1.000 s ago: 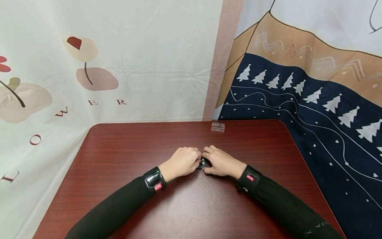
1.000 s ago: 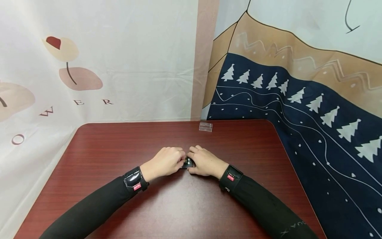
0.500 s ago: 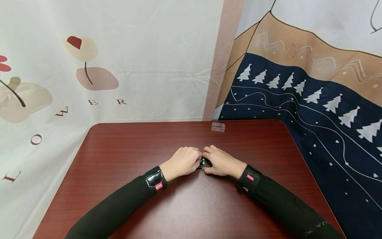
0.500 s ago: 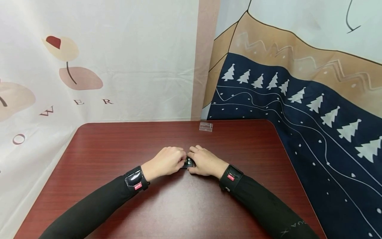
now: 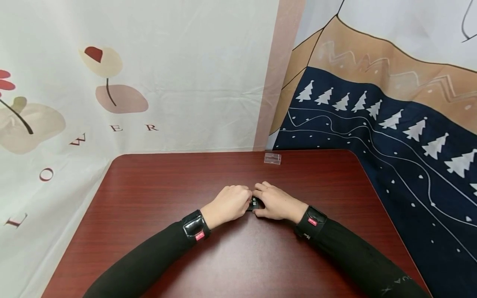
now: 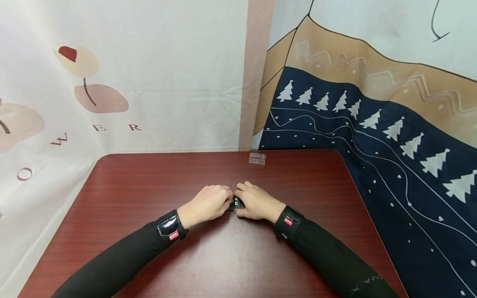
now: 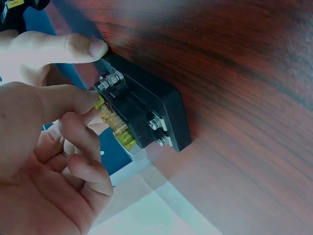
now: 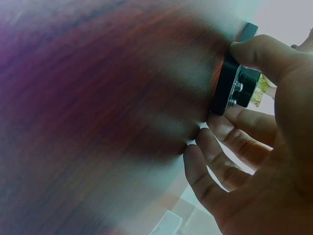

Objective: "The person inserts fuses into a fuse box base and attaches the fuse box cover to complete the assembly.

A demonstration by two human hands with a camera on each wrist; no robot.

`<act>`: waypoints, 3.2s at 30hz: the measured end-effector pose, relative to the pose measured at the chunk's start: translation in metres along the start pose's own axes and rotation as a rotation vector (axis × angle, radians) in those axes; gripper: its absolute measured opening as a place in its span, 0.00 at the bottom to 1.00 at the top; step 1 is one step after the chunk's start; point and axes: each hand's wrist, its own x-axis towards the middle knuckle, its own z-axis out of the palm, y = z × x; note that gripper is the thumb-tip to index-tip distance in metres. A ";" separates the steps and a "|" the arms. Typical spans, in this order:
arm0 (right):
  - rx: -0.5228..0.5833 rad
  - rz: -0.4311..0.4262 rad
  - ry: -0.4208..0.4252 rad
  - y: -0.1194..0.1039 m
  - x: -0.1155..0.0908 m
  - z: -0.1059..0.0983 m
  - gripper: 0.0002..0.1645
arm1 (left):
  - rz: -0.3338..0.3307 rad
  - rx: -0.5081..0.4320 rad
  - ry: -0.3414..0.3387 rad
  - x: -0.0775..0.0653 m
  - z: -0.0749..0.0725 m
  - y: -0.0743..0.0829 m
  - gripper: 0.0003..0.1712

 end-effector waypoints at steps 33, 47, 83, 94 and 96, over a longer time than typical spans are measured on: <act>-0.019 -0.020 0.011 0.000 0.000 0.000 0.30 | -0.068 -0.030 0.065 -0.015 -0.016 -0.023 0.17; -0.006 0.006 -0.014 0.001 0.002 0.001 0.30 | -0.078 -0.057 0.012 -0.032 -0.015 -0.043 0.30; 0.005 0.021 -0.001 0.001 0.000 0.001 0.30 | -0.143 -0.144 -0.113 -0.037 0.007 -0.049 0.26; 0.086 0.049 -0.031 0.007 -0.003 -0.008 0.27 | -0.142 -0.134 -0.122 -0.035 0.007 -0.047 0.26; 0.099 0.078 -0.024 0.011 -0.004 -0.011 0.25 | -0.144 -0.137 -0.122 -0.036 0.007 -0.046 0.26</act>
